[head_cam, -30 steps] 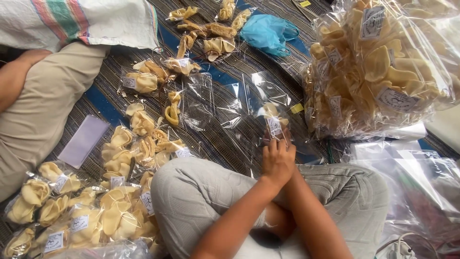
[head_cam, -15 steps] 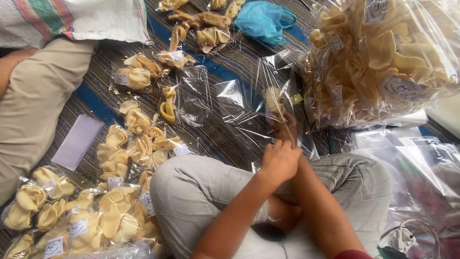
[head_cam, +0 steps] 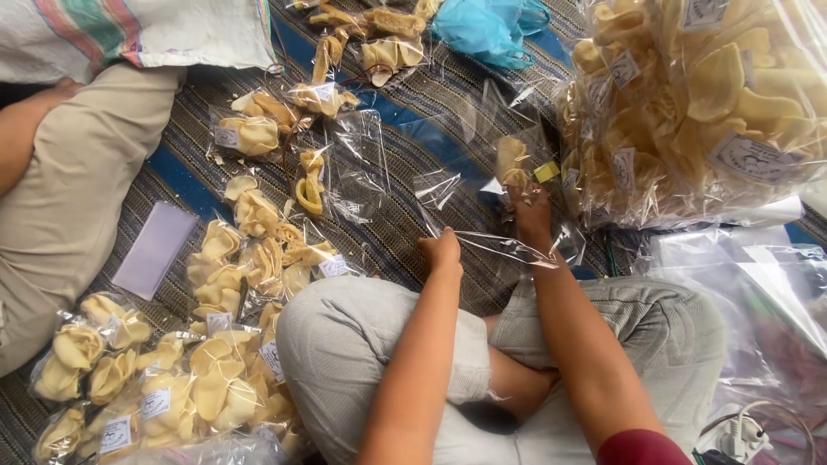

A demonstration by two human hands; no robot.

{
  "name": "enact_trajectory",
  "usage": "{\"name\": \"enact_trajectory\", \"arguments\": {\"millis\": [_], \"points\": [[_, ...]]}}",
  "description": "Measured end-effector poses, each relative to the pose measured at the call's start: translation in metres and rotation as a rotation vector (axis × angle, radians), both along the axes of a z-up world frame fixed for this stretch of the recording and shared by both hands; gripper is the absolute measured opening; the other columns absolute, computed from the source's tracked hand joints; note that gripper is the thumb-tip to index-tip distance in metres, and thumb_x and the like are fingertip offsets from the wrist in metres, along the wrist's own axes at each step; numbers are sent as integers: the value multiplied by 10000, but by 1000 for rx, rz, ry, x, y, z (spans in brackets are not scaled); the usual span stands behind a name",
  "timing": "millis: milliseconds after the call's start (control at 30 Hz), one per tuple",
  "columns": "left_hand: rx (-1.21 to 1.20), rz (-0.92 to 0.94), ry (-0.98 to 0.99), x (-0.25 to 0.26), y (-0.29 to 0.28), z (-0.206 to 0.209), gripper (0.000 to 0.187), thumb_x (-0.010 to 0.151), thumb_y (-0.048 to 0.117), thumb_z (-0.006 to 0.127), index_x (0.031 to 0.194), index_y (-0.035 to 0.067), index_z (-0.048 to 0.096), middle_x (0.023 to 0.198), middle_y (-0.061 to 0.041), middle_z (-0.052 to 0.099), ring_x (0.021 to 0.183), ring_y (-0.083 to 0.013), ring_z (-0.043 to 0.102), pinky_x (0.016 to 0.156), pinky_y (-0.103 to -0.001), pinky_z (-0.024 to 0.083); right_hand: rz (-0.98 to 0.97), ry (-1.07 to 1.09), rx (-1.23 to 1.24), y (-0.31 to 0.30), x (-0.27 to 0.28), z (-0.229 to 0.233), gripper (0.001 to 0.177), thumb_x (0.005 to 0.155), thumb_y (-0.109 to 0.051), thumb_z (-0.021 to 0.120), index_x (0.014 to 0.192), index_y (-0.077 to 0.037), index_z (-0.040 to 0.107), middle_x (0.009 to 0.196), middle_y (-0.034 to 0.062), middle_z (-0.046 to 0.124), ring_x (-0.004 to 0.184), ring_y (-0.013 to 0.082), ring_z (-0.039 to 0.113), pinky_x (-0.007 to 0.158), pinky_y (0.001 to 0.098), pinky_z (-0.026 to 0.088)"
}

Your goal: Packaging individual crispy food items into small plastic bags while sitting on the floor.

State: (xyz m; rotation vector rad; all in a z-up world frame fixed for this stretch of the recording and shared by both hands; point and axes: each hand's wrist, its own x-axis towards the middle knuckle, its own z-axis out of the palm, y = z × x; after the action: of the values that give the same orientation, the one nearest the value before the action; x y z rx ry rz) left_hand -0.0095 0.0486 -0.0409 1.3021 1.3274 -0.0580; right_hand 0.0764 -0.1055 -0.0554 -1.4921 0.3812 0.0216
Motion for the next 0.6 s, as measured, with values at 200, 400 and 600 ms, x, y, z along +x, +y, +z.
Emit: {"name": "enact_trajectory", "arguments": {"millis": [200, 400, 600], "points": [[158, -112, -215, -17, -4, 66, 264, 975, 208, 599, 1202, 75, 604, 831, -104, 704, 626, -196, 715, 609, -297, 547, -88, 73, 488, -7, 10, 2, 297, 956, -289, 802, 1107, -226, 554, 1133, 85, 737, 957, 309, 769, 787, 422, 687], [571, -391, -309, -34, -8, 123, 246, 1029, 192, 497, 1220, 55, 573, 1005, -257, 720, 942, -460, 718, 829, -537, 555, 39, 37, 709, -4, 23, -12, 315, 870, -105, 837, 1124, -154, 658, 1066, 77, 755, 929, 272, 768, 849, 412, 684], [611, -553, -399, -41, -18, 151, 308, 1068, 225, 397, 1279, 51, 540, 1008, -318, 713, 920, -509, 712, 789, -580, 560, 128, 21, 945, 35, 7, 30, 352, 939, -15, 702, 1263, -146, 659, 1230, 110, 726, 1107, 280, 733, 948, 398, 641]]}}
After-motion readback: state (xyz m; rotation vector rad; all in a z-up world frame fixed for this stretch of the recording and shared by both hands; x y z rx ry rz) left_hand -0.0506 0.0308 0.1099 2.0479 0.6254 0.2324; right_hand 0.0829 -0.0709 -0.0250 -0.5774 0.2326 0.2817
